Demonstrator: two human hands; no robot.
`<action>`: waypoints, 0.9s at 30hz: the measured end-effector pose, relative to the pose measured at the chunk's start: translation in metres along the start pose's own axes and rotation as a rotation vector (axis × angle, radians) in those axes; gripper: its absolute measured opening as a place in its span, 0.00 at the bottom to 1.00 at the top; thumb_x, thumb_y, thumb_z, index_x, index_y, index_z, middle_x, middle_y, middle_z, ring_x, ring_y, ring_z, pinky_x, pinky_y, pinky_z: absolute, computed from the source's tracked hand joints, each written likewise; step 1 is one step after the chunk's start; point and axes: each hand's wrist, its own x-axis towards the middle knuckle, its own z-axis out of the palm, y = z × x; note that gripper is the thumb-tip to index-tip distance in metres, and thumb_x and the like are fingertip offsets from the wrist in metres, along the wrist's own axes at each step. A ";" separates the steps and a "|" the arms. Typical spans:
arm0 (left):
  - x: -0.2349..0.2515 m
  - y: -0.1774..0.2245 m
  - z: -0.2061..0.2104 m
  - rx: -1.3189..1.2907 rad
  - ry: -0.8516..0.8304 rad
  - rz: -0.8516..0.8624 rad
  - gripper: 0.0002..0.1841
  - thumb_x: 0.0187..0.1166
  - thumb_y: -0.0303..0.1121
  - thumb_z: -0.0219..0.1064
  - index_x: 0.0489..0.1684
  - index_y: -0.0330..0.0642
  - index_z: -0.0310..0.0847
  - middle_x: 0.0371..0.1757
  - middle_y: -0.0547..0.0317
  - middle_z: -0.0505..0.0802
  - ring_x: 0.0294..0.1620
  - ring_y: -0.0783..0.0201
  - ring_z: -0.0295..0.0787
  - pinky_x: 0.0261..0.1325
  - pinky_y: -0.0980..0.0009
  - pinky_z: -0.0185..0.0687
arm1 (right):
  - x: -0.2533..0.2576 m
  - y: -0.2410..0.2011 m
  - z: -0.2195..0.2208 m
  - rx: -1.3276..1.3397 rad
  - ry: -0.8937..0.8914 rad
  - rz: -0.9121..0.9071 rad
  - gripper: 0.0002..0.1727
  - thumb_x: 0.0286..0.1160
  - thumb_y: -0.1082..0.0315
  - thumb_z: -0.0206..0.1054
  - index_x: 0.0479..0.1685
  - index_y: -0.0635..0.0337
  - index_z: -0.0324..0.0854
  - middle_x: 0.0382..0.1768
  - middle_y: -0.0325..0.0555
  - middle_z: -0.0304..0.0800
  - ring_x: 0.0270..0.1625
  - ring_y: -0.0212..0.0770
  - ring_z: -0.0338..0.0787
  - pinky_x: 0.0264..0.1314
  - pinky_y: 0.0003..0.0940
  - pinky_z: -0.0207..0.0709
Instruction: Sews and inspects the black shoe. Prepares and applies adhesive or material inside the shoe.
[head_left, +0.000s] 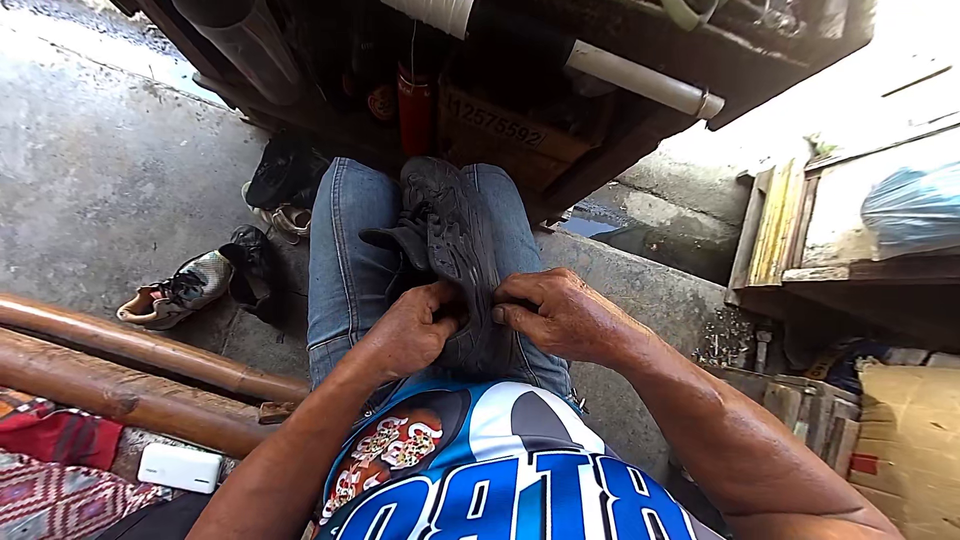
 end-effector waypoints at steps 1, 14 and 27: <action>0.000 0.000 0.000 0.014 0.003 -0.007 0.07 0.81 0.22 0.63 0.46 0.41 0.87 0.42 0.63 0.94 0.45 0.75 0.91 0.53 0.73 0.88 | -0.001 0.002 0.001 -0.005 0.020 0.012 0.10 0.80 0.59 0.65 0.31 0.50 0.86 0.22 0.29 0.82 0.25 0.25 0.80 0.28 0.27 0.74; -0.006 -0.002 0.011 0.179 0.271 0.113 0.07 0.76 0.24 0.70 0.45 0.45 0.90 0.40 0.67 0.95 0.42 0.77 0.92 0.48 0.74 0.91 | -0.039 0.036 -0.003 -0.187 0.550 0.184 0.25 0.87 0.52 0.62 0.19 0.56 0.76 0.12 0.38 0.70 0.14 0.34 0.71 0.17 0.35 0.63; -0.014 0.036 0.023 1.041 0.284 0.509 0.15 0.83 0.40 0.64 0.59 0.47 0.92 0.61 0.53 0.90 0.66 0.51 0.81 0.66 0.54 0.75 | -0.027 0.000 0.022 -0.073 0.396 -0.183 0.23 0.84 0.56 0.64 0.17 0.57 0.77 0.15 0.37 0.73 0.17 0.31 0.74 0.17 0.30 0.64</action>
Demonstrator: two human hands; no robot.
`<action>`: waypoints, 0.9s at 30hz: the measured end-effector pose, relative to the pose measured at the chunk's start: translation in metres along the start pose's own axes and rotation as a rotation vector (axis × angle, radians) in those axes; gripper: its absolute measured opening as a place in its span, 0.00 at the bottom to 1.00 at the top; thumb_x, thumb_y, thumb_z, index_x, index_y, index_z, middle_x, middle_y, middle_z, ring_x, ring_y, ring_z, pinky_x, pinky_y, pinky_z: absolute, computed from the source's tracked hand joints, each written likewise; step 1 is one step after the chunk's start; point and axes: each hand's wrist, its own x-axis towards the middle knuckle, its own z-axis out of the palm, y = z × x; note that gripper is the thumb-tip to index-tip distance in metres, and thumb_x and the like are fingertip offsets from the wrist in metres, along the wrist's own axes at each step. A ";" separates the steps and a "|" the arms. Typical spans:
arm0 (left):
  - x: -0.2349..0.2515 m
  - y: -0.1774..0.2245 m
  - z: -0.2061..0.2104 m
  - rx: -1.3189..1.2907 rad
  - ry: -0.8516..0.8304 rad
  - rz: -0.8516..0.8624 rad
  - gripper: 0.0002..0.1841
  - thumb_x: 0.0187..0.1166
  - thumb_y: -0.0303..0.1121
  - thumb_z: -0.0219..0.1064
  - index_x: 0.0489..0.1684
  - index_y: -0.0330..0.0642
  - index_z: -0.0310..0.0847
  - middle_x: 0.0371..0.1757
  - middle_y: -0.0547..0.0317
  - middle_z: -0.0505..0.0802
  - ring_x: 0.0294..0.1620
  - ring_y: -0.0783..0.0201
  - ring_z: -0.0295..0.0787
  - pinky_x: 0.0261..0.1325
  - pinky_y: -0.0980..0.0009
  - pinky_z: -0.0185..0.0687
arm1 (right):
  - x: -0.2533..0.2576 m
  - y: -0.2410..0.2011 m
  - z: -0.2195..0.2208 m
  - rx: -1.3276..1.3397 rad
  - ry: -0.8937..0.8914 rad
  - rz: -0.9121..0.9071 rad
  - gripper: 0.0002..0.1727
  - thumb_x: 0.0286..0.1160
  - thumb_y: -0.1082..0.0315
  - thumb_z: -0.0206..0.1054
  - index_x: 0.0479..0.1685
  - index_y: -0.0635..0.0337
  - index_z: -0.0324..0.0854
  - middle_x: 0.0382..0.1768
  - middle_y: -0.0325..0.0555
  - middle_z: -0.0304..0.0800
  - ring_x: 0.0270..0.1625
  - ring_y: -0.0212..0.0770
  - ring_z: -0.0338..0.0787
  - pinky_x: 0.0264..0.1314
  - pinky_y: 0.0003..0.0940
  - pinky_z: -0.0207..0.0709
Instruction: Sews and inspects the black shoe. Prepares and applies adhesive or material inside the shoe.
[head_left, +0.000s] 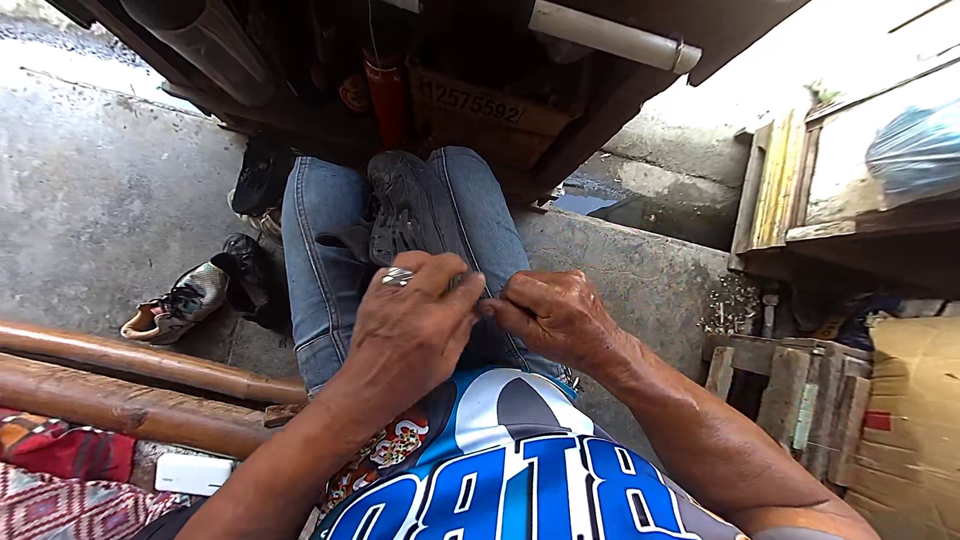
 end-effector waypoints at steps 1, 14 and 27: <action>0.004 -0.002 0.004 -0.003 -0.028 0.021 0.12 0.83 0.39 0.63 0.48 0.48 0.94 0.59 0.55 0.91 0.65 0.52 0.81 0.64 0.55 0.74 | 0.000 0.000 -0.003 0.035 -0.055 0.007 0.25 0.86 0.53 0.63 0.18 0.56 0.78 0.15 0.35 0.73 0.18 0.31 0.73 0.18 0.30 0.64; -0.005 -0.047 -0.020 -1.171 -0.227 -0.193 0.13 0.83 0.44 0.68 0.41 0.45 0.92 0.43 0.64 0.92 0.53 0.68 0.84 0.64 0.68 0.76 | -0.008 0.032 0.002 0.543 -0.372 0.282 0.09 0.81 0.63 0.69 0.34 0.56 0.88 0.26 0.32 0.86 0.28 0.22 0.81 0.30 0.18 0.74; -0.002 -0.022 -0.012 -0.668 -0.192 -0.170 0.06 0.80 0.36 0.71 0.39 0.50 0.95 0.35 0.74 0.93 0.45 0.76 0.84 0.64 0.67 0.73 | 0.030 -0.008 -0.013 0.653 -0.024 0.123 0.10 0.82 0.71 0.65 0.50 0.66 0.90 0.37 0.37 0.89 0.30 0.22 0.81 0.29 0.17 0.77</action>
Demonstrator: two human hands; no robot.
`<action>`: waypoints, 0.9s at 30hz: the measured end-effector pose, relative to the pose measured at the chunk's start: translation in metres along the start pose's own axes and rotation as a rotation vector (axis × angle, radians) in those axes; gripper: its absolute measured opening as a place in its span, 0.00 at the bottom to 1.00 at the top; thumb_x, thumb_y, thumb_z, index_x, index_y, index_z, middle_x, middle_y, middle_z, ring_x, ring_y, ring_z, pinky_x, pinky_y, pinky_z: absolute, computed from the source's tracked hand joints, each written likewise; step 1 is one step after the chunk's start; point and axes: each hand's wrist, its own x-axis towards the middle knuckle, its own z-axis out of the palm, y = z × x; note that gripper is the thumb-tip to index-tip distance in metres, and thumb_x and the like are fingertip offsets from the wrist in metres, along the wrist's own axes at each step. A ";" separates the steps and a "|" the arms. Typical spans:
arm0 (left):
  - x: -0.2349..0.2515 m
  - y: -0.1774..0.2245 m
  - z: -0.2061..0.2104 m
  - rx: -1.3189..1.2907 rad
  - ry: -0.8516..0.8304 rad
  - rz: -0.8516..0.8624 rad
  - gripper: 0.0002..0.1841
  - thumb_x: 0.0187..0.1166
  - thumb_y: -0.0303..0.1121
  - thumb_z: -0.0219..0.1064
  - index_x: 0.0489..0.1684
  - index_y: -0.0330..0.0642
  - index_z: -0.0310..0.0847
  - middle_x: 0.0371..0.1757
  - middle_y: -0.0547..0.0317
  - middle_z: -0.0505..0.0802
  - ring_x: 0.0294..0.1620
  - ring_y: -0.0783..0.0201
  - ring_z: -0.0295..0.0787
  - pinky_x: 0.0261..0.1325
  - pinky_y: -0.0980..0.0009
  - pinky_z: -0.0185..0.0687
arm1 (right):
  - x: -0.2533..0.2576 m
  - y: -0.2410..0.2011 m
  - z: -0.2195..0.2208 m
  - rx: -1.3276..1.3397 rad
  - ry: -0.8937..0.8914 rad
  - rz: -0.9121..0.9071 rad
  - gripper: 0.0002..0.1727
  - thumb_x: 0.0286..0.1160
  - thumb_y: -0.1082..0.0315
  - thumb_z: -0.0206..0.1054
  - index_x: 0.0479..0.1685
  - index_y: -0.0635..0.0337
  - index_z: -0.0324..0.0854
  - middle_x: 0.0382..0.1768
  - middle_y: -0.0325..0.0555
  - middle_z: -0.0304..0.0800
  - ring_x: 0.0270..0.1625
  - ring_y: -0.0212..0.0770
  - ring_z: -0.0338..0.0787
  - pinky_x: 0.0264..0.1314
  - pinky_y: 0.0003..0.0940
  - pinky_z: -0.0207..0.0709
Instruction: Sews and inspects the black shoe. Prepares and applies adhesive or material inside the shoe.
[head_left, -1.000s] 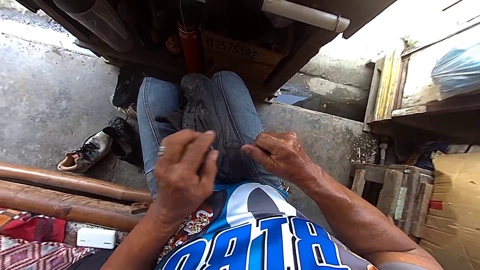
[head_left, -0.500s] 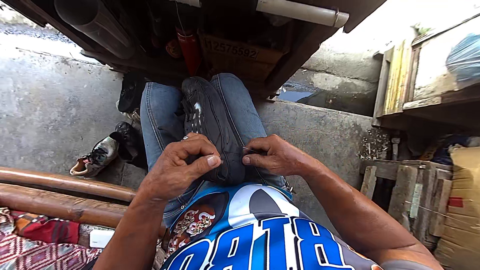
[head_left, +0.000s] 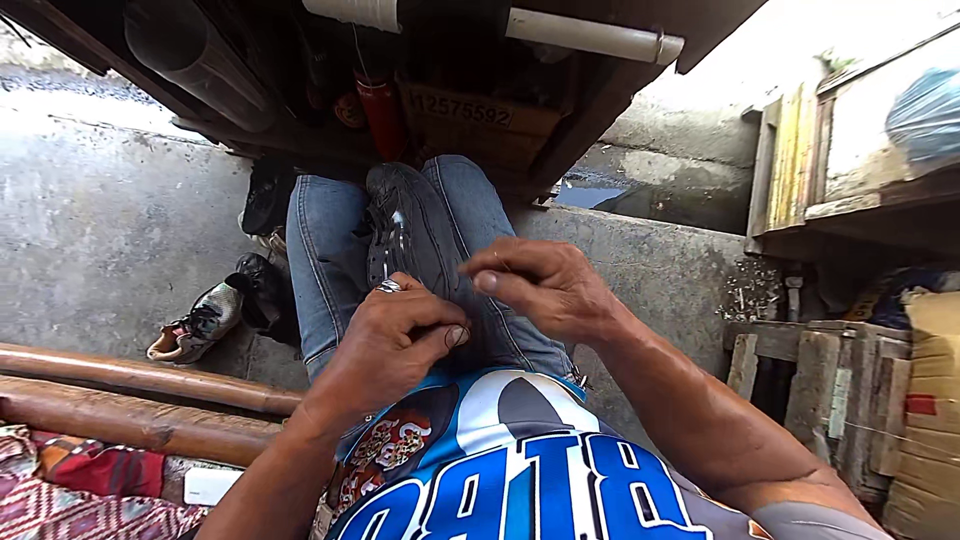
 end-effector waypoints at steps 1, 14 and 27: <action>-0.001 -0.001 -0.002 -0.099 0.015 -0.012 0.05 0.79 0.34 0.72 0.39 0.47 0.95 0.36 0.72 0.94 0.46 0.73 0.85 0.64 0.68 0.74 | 0.002 0.007 0.001 -0.034 0.001 0.045 0.13 0.79 0.72 0.65 0.56 0.64 0.90 0.40 0.38 0.88 0.32 0.24 0.81 0.30 0.19 0.77; -0.001 0.003 0.003 -0.551 0.425 -0.168 0.07 0.83 0.26 0.65 0.48 0.39 0.90 0.42 0.62 0.92 0.37 0.73 0.85 0.44 0.78 0.83 | -0.012 0.016 0.001 0.431 -0.197 0.101 0.12 0.82 0.67 0.63 0.40 0.65 0.89 0.37 0.41 0.89 0.31 0.25 0.82 0.30 0.19 0.76; -0.049 -0.018 -0.027 0.160 0.404 -0.107 0.13 0.78 0.41 0.74 0.53 0.45 0.92 0.37 0.69 0.87 0.30 0.80 0.75 0.30 0.84 0.70 | -0.013 -0.009 0.003 0.212 -0.110 0.166 0.05 0.77 0.72 0.67 0.36 0.62 0.87 0.34 0.38 0.83 0.29 0.26 0.79 0.26 0.18 0.75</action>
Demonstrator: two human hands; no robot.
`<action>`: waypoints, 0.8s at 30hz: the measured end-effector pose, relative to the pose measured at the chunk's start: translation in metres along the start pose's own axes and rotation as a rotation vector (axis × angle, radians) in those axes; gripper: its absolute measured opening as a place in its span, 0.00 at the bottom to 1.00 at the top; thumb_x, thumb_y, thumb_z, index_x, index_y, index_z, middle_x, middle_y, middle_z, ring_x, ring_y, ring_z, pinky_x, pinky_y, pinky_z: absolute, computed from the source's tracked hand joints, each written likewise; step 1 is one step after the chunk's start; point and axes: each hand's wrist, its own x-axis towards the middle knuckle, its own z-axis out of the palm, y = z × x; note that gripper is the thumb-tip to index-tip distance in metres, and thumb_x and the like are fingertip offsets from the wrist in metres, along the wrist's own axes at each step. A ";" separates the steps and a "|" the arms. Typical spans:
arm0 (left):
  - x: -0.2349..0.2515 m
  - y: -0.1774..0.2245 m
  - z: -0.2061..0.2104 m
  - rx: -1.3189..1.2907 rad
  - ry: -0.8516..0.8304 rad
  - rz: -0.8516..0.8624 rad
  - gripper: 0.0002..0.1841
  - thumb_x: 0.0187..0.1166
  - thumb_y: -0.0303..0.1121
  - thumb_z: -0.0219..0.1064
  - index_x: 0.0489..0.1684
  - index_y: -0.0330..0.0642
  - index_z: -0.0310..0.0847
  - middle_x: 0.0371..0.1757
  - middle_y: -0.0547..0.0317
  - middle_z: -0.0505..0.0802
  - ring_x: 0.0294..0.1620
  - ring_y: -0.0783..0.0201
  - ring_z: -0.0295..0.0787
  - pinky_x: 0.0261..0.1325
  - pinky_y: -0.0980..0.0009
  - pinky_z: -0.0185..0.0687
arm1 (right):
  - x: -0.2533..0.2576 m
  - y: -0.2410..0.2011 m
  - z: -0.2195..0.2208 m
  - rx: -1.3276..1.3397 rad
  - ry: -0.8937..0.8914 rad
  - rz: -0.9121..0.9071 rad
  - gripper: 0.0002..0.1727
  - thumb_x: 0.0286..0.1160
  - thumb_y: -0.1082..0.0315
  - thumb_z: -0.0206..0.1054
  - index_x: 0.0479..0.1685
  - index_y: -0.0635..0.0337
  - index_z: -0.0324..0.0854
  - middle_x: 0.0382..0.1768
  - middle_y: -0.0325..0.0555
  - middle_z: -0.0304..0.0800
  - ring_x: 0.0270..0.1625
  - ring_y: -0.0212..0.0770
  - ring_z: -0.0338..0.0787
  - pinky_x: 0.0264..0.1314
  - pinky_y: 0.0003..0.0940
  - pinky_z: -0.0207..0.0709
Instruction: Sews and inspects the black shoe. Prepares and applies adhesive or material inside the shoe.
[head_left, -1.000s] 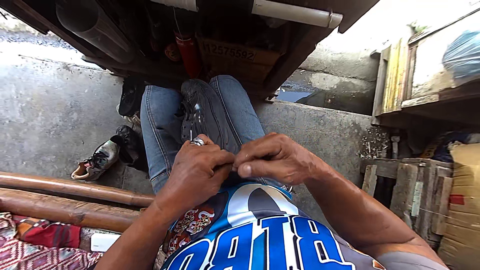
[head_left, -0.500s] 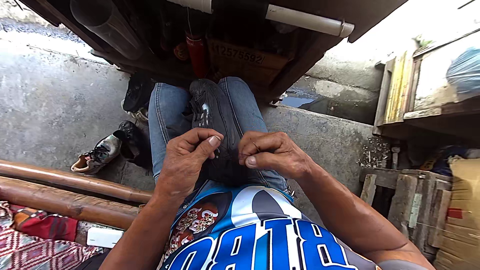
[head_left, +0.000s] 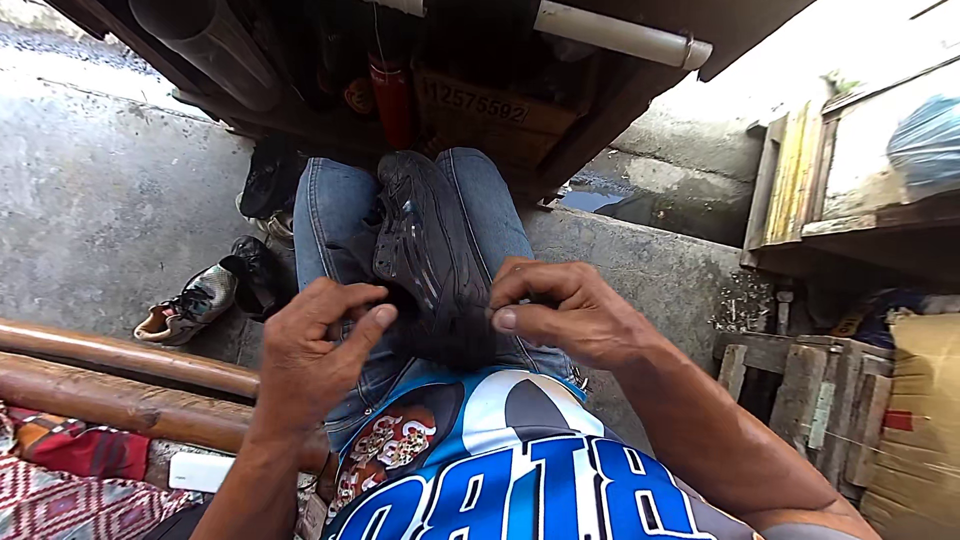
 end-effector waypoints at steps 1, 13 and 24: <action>-0.007 -0.013 -0.011 0.121 -0.029 -0.029 0.17 0.77 0.48 0.74 0.53 0.47 0.93 0.38 0.68 0.86 0.32 0.78 0.75 0.34 0.80 0.71 | -0.002 -0.002 -0.004 0.042 -0.005 -0.020 0.06 0.78 0.71 0.66 0.35 0.61 0.86 0.35 0.39 0.82 0.28 0.27 0.79 0.25 0.19 0.75; -0.021 -0.043 -0.041 -0.318 0.093 -0.132 0.15 0.84 0.40 0.64 0.24 0.51 0.87 0.69 0.61 0.87 0.62 0.67 0.86 0.60 0.71 0.85 | 0.024 0.026 0.002 0.537 0.013 -0.123 0.08 0.88 0.65 0.55 0.45 0.57 0.76 0.27 0.46 0.84 0.31 0.39 0.89 0.36 0.34 0.87; 0.003 -0.051 -0.036 -1.113 0.271 -0.519 0.29 0.96 0.48 0.35 0.19 0.56 0.73 0.16 0.73 0.74 0.17 0.71 0.73 0.32 0.71 0.83 | 0.043 0.043 0.030 0.422 0.181 -0.023 0.06 0.87 0.69 0.55 0.42 0.56 0.74 0.15 0.35 0.67 0.12 0.29 0.68 0.15 0.23 0.67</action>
